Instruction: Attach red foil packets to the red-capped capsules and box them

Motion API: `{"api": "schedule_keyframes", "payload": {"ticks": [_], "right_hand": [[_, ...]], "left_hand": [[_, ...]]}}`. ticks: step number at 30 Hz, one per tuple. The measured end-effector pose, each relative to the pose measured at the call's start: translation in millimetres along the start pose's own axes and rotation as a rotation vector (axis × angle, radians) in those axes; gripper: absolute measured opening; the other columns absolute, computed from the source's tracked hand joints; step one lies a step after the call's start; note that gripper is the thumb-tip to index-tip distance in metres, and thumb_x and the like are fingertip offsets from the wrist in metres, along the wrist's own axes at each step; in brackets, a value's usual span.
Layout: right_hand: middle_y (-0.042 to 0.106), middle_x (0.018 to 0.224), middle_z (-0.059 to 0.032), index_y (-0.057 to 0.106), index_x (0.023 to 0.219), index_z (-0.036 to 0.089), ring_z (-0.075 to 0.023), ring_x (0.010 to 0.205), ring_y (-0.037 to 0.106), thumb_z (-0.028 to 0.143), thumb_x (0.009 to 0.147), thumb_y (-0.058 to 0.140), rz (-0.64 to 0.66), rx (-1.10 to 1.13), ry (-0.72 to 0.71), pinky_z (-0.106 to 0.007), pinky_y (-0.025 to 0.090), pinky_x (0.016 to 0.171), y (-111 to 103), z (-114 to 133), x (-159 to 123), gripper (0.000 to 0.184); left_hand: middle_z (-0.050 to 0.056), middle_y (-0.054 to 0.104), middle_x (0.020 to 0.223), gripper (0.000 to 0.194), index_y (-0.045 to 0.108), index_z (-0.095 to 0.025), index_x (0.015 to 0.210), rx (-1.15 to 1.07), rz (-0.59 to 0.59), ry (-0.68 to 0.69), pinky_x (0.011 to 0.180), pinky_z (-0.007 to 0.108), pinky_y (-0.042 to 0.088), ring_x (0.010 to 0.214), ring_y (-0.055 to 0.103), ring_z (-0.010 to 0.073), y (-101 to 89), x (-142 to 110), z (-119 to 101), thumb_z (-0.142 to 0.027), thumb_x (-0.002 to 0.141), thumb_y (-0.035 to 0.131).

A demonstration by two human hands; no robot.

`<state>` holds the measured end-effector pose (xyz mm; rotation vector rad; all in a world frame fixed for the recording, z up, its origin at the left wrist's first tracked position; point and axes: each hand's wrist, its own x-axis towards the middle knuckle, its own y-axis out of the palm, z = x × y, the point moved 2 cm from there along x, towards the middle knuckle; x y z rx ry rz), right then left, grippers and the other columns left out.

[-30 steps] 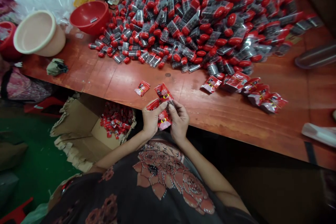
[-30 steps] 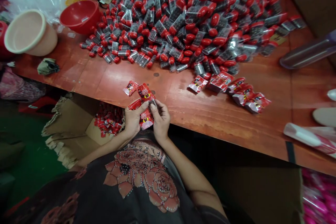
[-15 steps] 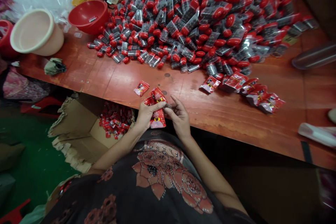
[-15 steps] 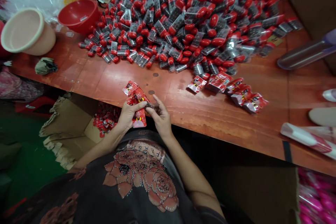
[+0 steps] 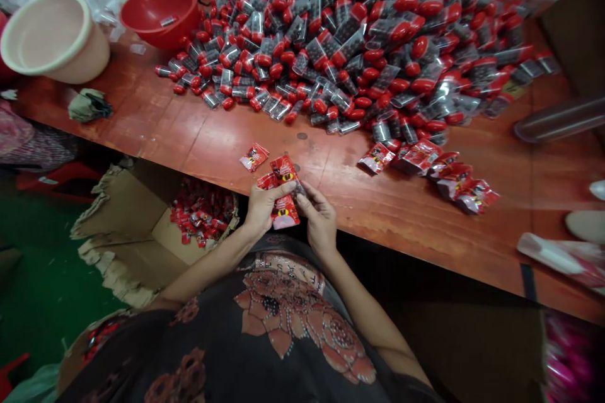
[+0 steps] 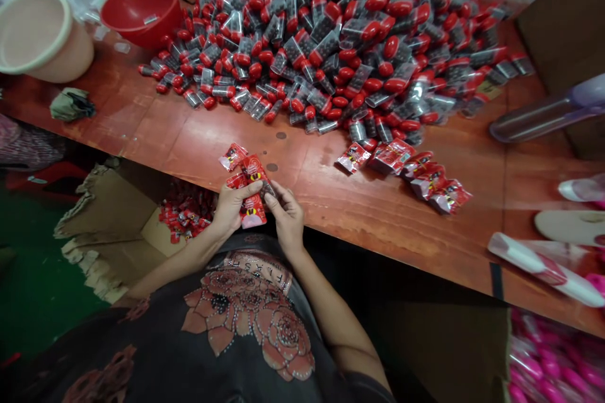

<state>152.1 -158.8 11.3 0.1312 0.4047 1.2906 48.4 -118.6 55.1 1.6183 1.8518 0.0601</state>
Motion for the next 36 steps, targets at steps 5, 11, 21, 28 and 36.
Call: {"api": "schedule_keyframes", "payload": {"ticks": [5,11,21,28,36], "right_hand": [[0.067,0.121,-0.0053,0.062,0.123,0.03,-0.0192,0.106,0.065,0.033,0.084,0.063,-0.025,-0.036,-0.065,-0.043,0.053,0.097,5,5,-1,0.039],[0.065,0.104,-0.0012,0.063,0.122,0.037,-0.0173,0.098,0.062,0.032,0.081,0.067,0.102,-0.272,-0.19,-0.038,0.052,0.092,-5,14,10,0.041],[0.068,0.083,0.0,0.071,0.105,0.02,-0.0107,0.062,0.055,0.035,0.077,0.068,-0.196,-0.144,-0.077,-0.026,0.047,0.059,-33,5,25,0.032],[0.064,0.083,-0.0033,0.073,0.09,0.016,-0.0159,0.072,0.055,0.041,0.072,0.072,-0.383,-0.663,-0.235,-0.032,0.047,0.069,-89,7,49,0.032],[0.062,0.098,-0.0026,0.061,0.118,0.026,-0.0145,0.079,0.058,0.034,0.082,0.064,0.002,-0.562,-0.265,-0.029,0.049,0.073,-28,26,26,0.037]], "left_hand": [[0.002,0.073,0.076,0.03,0.071,-0.013,0.077,-0.02,-0.006,-0.046,0.07,0.027,0.052,0.064,0.066,0.0136,2.2,-6,8,-0.02,0.052,0.086],[0.005,0.073,0.079,0.033,0.072,-0.012,0.08,-0.019,0.038,-0.111,0.073,0.03,0.053,0.067,0.067,0.0159,-0.3,-1,2,-0.02,0.051,0.087],[0.011,0.074,0.084,0.031,0.071,-0.013,0.084,-0.058,0.062,-0.327,0.071,0.029,0.054,0.075,0.07,0.0191,-9.9,10,16,-0.03,0.062,0.084],[0.013,0.074,0.093,0.023,0.068,-0.012,0.093,-0.119,0.045,-0.421,0.082,0.035,0.056,0.089,0.071,0.0222,-14.9,19,-3,-0.012,0.07,0.072],[0.007,0.074,0.087,0.039,0.067,-0.014,0.099,-0.039,0.083,-0.166,0.072,0.03,0.056,0.075,0.07,0.0177,-7.9,27,-5,-0.009,0.062,0.078]]}}
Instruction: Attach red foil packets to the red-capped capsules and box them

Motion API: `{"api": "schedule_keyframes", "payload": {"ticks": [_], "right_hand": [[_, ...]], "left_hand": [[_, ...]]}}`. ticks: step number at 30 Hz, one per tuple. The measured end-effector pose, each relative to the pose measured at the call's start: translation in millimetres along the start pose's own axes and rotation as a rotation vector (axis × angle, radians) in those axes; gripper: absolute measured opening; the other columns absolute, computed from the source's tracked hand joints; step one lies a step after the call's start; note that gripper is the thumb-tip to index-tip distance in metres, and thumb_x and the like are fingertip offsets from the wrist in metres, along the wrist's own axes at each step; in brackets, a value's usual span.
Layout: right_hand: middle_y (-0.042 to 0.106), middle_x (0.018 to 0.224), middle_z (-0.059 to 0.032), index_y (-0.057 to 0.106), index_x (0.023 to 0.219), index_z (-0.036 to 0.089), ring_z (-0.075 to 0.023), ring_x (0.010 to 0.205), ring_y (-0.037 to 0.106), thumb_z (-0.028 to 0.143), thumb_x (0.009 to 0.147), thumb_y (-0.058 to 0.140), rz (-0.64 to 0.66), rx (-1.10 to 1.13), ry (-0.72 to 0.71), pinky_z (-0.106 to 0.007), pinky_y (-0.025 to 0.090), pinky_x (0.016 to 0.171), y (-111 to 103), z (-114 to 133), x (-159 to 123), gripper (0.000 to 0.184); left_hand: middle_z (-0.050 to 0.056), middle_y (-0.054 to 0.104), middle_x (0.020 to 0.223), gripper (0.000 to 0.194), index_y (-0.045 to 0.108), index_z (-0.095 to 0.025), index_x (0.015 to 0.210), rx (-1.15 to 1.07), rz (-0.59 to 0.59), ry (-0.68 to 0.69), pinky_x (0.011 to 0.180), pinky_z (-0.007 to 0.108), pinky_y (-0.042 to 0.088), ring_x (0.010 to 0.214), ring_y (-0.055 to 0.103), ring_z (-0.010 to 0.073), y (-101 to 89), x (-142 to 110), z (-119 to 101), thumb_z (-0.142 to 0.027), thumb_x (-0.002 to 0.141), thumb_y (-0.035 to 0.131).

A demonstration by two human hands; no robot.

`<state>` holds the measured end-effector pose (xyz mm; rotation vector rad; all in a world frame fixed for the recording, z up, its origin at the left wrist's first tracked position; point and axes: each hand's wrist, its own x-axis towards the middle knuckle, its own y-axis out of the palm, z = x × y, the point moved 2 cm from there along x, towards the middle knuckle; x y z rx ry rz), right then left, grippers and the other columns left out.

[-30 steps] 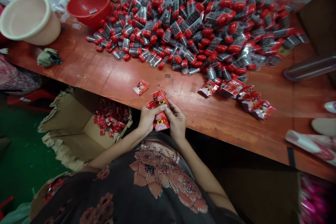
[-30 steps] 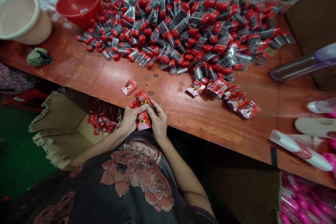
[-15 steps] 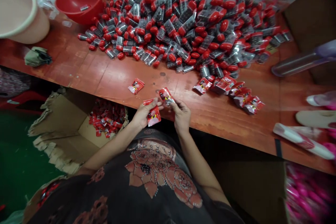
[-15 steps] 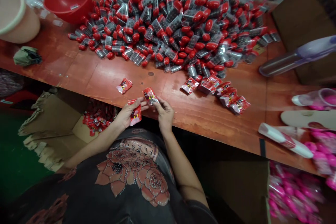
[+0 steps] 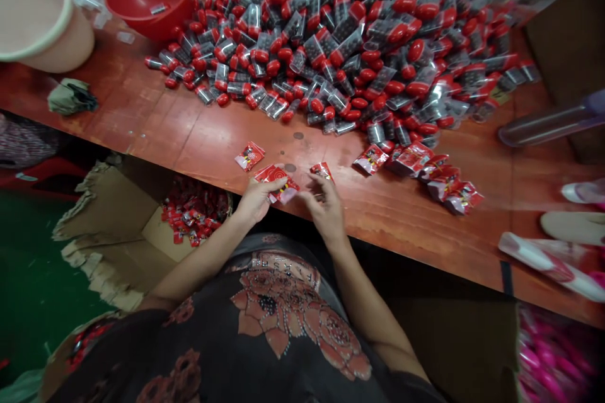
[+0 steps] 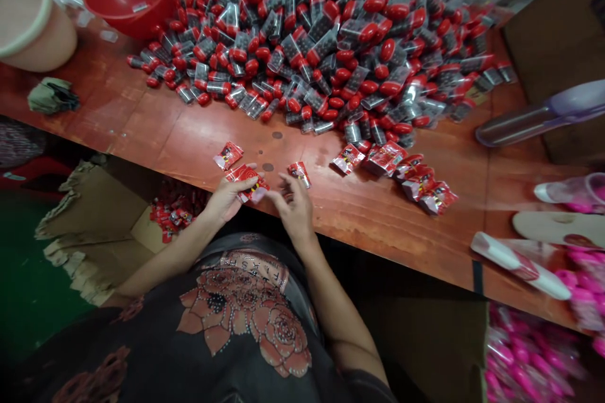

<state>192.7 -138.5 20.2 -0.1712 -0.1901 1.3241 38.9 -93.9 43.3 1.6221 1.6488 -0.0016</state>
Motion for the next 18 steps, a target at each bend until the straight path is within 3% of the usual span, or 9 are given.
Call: {"api": "schedule_keyframes", "payload": {"ticks": [2,6,10,15,16,18], "right_hand": [[0.065,0.096,-0.0017,0.062,0.115,0.025,-0.0146,0.08,0.061,0.034,0.083,0.063,0.095,0.132,0.031,-0.029,0.051,0.076,20,8,1,0.033],[0.069,0.105,-0.0048,0.061,0.115,0.023,-0.0172,0.091,0.064,0.033,0.087,0.057,0.097,0.158,-0.009,-0.032,0.052,0.083,43,7,15,0.029],[0.07,0.109,-0.0064,0.057,0.121,0.023,-0.0192,0.098,0.067,0.032,0.091,0.051,0.18,0.015,-0.1,-0.033,0.052,0.085,51,10,32,0.032],[0.071,0.088,-0.0031,0.058,0.12,0.025,-0.0185,0.078,0.068,0.039,0.097,0.039,0.421,-0.316,-0.144,-0.029,0.05,0.073,55,23,78,0.034],[0.071,0.084,-0.0034,0.059,0.118,0.023,-0.0186,0.076,0.067,0.04,0.098,0.035,0.408,-0.365,-0.135,-0.029,0.05,0.072,56,24,95,0.036],[0.069,0.092,-0.0076,0.061,0.117,0.02,-0.0205,0.081,0.065,0.035,0.098,0.031,0.242,-0.517,-0.153,-0.031,0.048,0.075,57,25,132,0.038]], "left_hand": [[0.005,0.073,0.079,0.037,0.069,-0.014,0.094,0.017,-0.015,0.081,0.065,0.024,0.054,0.069,0.068,0.0147,-0.8,3,0,-0.013,0.059,0.082],[0.0,0.069,0.069,0.029,0.068,-0.013,0.078,0.003,-0.041,0.161,0.06,0.02,0.051,0.06,0.063,0.0098,-6.0,10,-2,-0.016,0.055,0.085],[0.001,0.071,0.075,0.031,0.068,-0.013,0.08,-0.077,-0.101,0.216,0.069,0.025,0.055,0.067,0.066,0.0119,-14.3,20,-10,-0.016,0.055,0.085],[0.001,0.07,0.071,0.032,0.068,-0.012,0.076,-0.143,-0.154,0.25,0.068,0.027,0.055,0.064,0.066,0.0123,-24.4,35,-29,-0.018,0.051,0.087],[0.0,0.069,0.069,0.032,0.067,-0.012,0.075,-0.157,-0.169,0.251,0.068,0.027,0.055,0.063,0.065,0.0121,-26.0,37,-32,-0.019,0.051,0.087],[0.0,0.069,0.067,0.032,0.067,-0.011,0.074,-0.177,-0.186,0.244,0.067,0.028,0.055,0.061,0.065,0.0123,-28.0,41,-39,-0.021,0.051,0.087]]}}
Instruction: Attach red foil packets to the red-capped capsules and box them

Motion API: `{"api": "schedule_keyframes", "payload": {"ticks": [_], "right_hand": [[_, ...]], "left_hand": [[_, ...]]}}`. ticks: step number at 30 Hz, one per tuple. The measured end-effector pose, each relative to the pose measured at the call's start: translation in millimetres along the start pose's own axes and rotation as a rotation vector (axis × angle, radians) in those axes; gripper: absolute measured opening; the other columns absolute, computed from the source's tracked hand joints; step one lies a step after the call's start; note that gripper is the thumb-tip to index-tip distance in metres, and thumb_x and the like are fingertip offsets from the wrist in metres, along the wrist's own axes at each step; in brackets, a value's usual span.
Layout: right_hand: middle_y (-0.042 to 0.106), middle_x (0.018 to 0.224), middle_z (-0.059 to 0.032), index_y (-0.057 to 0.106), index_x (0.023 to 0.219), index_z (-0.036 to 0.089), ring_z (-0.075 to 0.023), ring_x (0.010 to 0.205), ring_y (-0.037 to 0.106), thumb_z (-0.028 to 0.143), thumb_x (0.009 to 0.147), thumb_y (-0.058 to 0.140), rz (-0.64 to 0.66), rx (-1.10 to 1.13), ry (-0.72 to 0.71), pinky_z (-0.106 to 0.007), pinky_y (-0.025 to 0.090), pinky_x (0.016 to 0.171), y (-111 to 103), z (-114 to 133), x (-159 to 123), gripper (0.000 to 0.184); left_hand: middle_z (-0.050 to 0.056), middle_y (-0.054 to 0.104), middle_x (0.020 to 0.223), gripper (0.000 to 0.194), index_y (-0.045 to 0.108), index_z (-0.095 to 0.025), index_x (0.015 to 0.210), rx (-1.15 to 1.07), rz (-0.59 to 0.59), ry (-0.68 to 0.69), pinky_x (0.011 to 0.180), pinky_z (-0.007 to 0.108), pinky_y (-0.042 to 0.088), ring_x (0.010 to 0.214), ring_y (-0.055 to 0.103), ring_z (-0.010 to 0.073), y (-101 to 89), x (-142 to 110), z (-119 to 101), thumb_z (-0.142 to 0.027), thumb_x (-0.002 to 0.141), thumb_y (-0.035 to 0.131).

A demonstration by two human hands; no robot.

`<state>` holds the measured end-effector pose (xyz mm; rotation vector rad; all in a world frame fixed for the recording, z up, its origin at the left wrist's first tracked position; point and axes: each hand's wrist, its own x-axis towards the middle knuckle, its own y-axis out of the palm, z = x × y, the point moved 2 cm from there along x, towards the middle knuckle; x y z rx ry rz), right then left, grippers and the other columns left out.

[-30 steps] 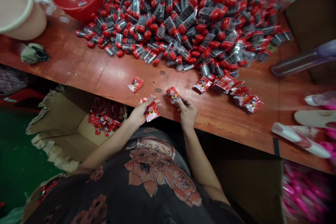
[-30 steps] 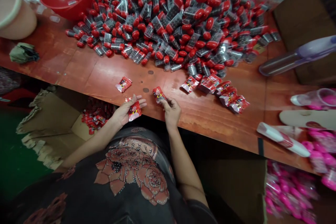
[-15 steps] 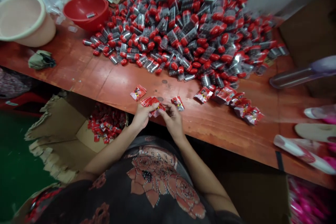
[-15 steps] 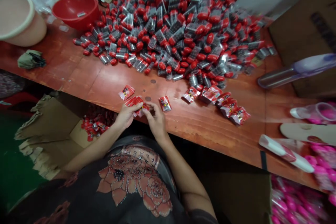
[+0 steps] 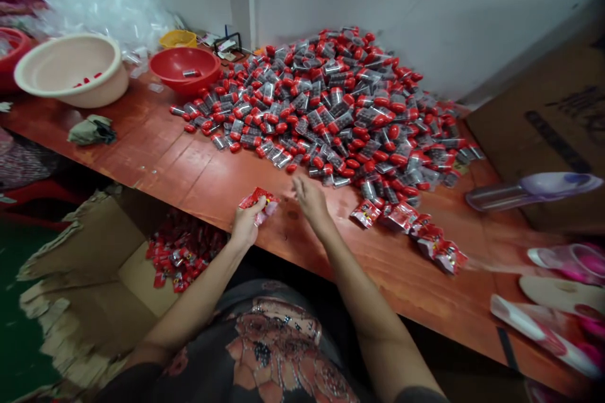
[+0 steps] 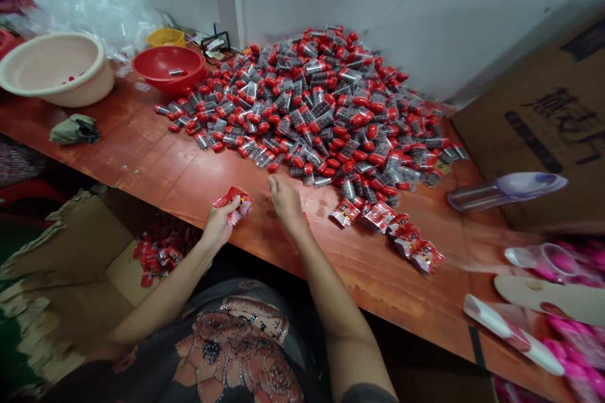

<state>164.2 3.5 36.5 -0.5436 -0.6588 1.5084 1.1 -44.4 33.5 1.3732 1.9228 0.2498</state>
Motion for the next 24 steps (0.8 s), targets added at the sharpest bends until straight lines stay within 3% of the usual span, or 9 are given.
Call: {"api": "schedule_keyframes", "payload": {"ticks": [2,5,10,12,14,16,19,21,24], "right_hand": [[0.063,0.114,-0.0122,0.055,0.128,0.02,-0.0222,0.091,0.062,0.022,0.096,0.032,-0.106,-0.194,-0.003,-0.032,0.046,0.079,-1,-7,34,0.039],[0.055,0.129,-0.0136,0.059,0.124,0.019,-0.0233,0.098,0.056,0.013,0.092,0.034,-0.036,-0.421,-0.111,-0.033,0.043,0.082,11,-14,65,0.04],[0.062,0.12,-0.0162,0.066,0.11,0.016,-0.0307,0.112,0.048,0.02,0.094,0.039,0.047,-0.513,-0.258,-0.042,0.039,0.091,24,-15,49,0.032],[0.064,0.118,-0.0149,0.066,0.109,0.017,-0.0317,0.118,0.046,0.022,0.094,0.043,0.015,-0.39,-0.258,-0.046,0.038,0.096,21,-12,27,0.028],[0.066,0.111,-0.012,0.064,0.114,0.019,-0.0283,0.111,0.053,0.027,0.093,0.047,0.006,-0.135,-0.192,-0.045,0.043,0.093,17,-8,1,0.028],[0.065,0.108,-0.0083,0.055,0.127,0.024,-0.0213,0.092,0.061,0.035,0.094,0.047,0.023,0.209,-0.085,-0.038,0.052,0.079,13,-2,-28,0.036],[0.063,0.102,-0.0037,0.041,0.14,0.032,-0.014,0.072,0.061,0.04,0.093,0.048,0.103,0.625,0.057,-0.028,0.055,0.056,10,9,-67,0.049],[0.062,0.096,-0.0024,0.04,0.14,0.032,-0.0135,0.069,0.062,0.041,0.09,0.054,0.106,0.761,0.116,-0.024,0.052,0.046,9,17,-86,0.053],[0.062,0.092,-0.001,0.049,0.128,0.03,-0.0127,0.065,0.062,0.038,0.085,0.063,-0.015,0.778,0.152,-0.021,0.046,0.041,7,21,-100,0.046]], "left_hand": [[0.001,0.069,0.068,0.032,0.067,-0.011,0.074,-0.01,-0.002,-0.01,0.067,0.03,0.056,0.062,0.065,0.0132,0.5,3,-4,-0.02,0.051,0.087],[0.001,0.07,0.068,0.031,0.067,-0.012,0.073,-0.005,-0.002,-0.017,0.069,0.032,0.056,0.064,0.067,0.0146,0.1,5,-8,-0.017,0.049,0.086],[0.001,0.069,0.066,0.03,0.067,-0.011,0.071,0.003,-0.007,-0.017,0.067,0.027,0.054,0.059,0.065,0.0122,-5.4,7,-12,-0.015,0.047,0.087],[0.001,0.07,0.066,0.029,0.068,-0.011,0.072,-0.013,0.007,-0.024,0.065,0.026,0.054,0.059,0.065,0.012,-6.6,7,-11,-0.015,0.049,0.087],[0.001,0.07,0.067,0.028,0.069,-0.011,0.073,-0.028,0.013,-0.043,0.064,0.025,0.054,0.059,0.065,0.0121,-6.3,7,-9,-0.015,0.051,0.086],[0.001,0.07,0.068,0.026,0.069,-0.012,0.074,-0.052,-0.001,-0.072,0.063,0.025,0.054,0.061,0.066,0.0121,-5.0,8,-6,-0.013,0.053,0.085],[0.001,0.07,0.07,0.021,0.068,-0.012,0.073,-0.106,-0.028,-0.144,0.065,0.024,0.054,0.063,0.066,0.0116,-1.5,9,0,-0.008,0.057,0.081],[0.001,0.07,0.07,0.017,0.067,-0.012,0.072,-0.127,-0.041,-0.2,0.065,0.023,0.055,0.063,0.066,0.0109,1.8,9,5,-0.006,0.061,0.078],[0.0,0.069,0.068,0.013,0.065,-0.012,0.07,-0.143,-0.073,-0.244,0.066,0.022,0.055,0.061,0.065,0.0095,8.7,5,11,-0.002,0.066,0.073]]}}
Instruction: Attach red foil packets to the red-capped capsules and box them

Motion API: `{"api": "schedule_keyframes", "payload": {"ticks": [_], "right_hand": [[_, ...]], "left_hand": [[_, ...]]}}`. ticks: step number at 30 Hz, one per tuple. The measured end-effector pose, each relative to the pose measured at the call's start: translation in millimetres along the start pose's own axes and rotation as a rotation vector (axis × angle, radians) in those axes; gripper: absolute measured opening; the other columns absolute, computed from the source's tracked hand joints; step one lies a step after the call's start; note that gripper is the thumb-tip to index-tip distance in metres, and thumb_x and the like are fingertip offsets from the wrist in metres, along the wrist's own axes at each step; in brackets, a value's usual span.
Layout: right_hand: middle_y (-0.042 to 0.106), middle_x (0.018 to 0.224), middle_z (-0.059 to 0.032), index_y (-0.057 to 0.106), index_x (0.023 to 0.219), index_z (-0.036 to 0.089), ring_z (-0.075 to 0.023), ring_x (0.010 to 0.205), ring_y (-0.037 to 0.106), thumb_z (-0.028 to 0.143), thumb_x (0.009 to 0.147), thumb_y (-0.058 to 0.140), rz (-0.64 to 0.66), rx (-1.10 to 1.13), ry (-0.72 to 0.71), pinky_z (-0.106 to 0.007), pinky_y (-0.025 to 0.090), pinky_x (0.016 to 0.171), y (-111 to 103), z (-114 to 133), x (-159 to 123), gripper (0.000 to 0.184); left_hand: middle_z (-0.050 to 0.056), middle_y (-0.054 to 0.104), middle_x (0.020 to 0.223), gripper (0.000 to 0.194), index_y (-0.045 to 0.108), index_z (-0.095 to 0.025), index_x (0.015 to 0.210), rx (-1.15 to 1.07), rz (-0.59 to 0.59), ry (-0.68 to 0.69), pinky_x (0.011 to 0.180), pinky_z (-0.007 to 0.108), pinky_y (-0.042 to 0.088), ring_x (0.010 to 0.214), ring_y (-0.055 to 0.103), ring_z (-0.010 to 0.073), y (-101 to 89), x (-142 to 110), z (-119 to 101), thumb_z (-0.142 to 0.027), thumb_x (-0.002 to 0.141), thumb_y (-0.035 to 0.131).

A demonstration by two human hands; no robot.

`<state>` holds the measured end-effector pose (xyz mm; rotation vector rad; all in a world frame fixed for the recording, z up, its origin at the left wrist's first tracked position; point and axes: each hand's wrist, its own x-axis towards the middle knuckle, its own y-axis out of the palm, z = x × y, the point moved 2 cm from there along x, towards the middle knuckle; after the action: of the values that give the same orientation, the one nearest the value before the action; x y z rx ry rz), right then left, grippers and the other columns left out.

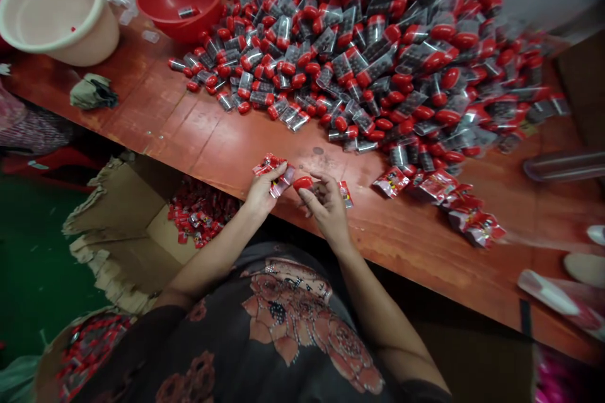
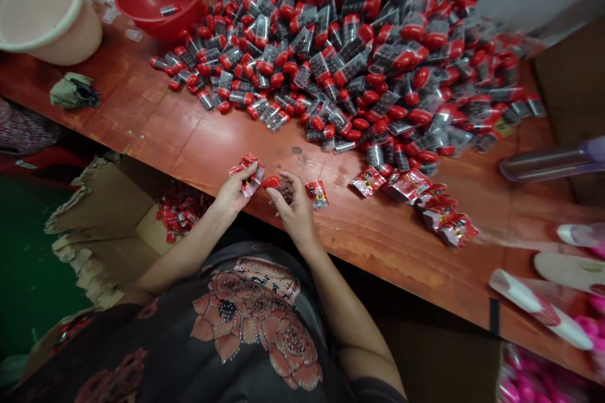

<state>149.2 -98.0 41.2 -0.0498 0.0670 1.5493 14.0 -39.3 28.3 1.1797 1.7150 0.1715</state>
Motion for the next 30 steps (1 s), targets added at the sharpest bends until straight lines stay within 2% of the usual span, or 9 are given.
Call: {"api": "schedule_keyframes", "payload": {"ticks": [3,6,12,16,21,25,30], "right_hand": [[0.062,0.095,-0.0008,0.055,0.115,0.028,-0.012,0.069,0.062,0.036,0.084,0.065,-0.124,-0.084,-0.082,-0.024,0.051,0.052,-1,0,-3,0.033],[0.063,0.096,-0.0006,0.057,0.113,0.028,-0.0129,0.073,0.061,0.035,0.085,0.064,-0.177,-0.122,-0.143,-0.029,0.055,0.064,-3,-1,-2,0.03],[0.065,0.101,-0.0032,0.059,0.117,0.028,-0.0172,0.086,0.062,0.036,0.086,0.063,-0.181,-0.256,-0.196,-0.035,0.053,0.077,-7,-1,-8,0.032],[0.062,0.098,-0.0034,0.061,0.121,0.03,-0.0172,0.088,0.06,0.033,0.09,0.058,-0.167,-0.347,-0.256,-0.036,0.051,0.081,-7,6,-13,0.031],[0.057,0.094,-0.0027,0.061,0.122,0.034,-0.0165,0.089,0.058,0.027,0.094,0.05,-0.162,-0.329,-0.28,-0.036,0.051,0.082,-6,13,-17,0.031],[0.062,0.099,-0.0034,0.06,0.119,0.029,-0.0152,0.081,0.061,0.032,0.09,0.057,-0.196,-0.158,-0.146,-0.033,0.054,0.072,-8,8,-19,0.029],[0.066,0.087,-0.0015,0.063,0.106,0.023,-0.0128,0.069,0.062,0.035,0.085,0.063,-0.18,-0.011,-0.06,-0.027,0.053,0.059,-10,10,-20,0.023]], "left_hand": [[0.0,0.068,0.067,0.013,0.064,-0.011,0.069,0.016,-0.01,-0.002,0.068,0.023,0.055,0.059,0.064,0.0093,6.9,-7,6,0.0,0.068,0.071],[0.001,0.068,0.066,0.011,0.065,-0.01,0.069,0.06,-0.009,0.016,0.068,0.024,0.054,0.058,0.064,0.0097,11.8,-15,9,0.0,0.069,0.069],[0.001,0.069,0.069,0.014,0.066,-0.011,0.071,0.098,0.05,0.071,0.068,0.023,0.053,0.062,0.065,0.0107,14.4,-25,14,-0.003,0.063,0.074],[0.0,0.069,0.068,0.021,0.066,-0.011,0.071,0.098,0.045,0.136,0.065,0.023,0.053,0.06,0.065,0.0106,15.3,-29,14,-0.005,0.057,0.079],[-0.001,0.069,0.068,0.025,0.065,-0.014,0.071,0.153,0.099,0.205,0.064,0.023,0.051,0.061,0.064,0.0106,17.6,-36,12,-0.011,0.054,0.083],[-0.002,0.068,0.069,0.029,0.064,-0.014,0.072,0.219,0.184,0.199,0.067,0.024,0.051,0.062,0.063,0.0104,19.1,-42,12,-0.013,0.052,0.085],[-0.002,0.068,0.072,0.035,0.066,-0.015,0.079,0.252,0.199,0.219,0.066,0.023,0.05,0.063,0.063,0.0106,21.1,-47,12,-0.012,0.05,0.085]]}}
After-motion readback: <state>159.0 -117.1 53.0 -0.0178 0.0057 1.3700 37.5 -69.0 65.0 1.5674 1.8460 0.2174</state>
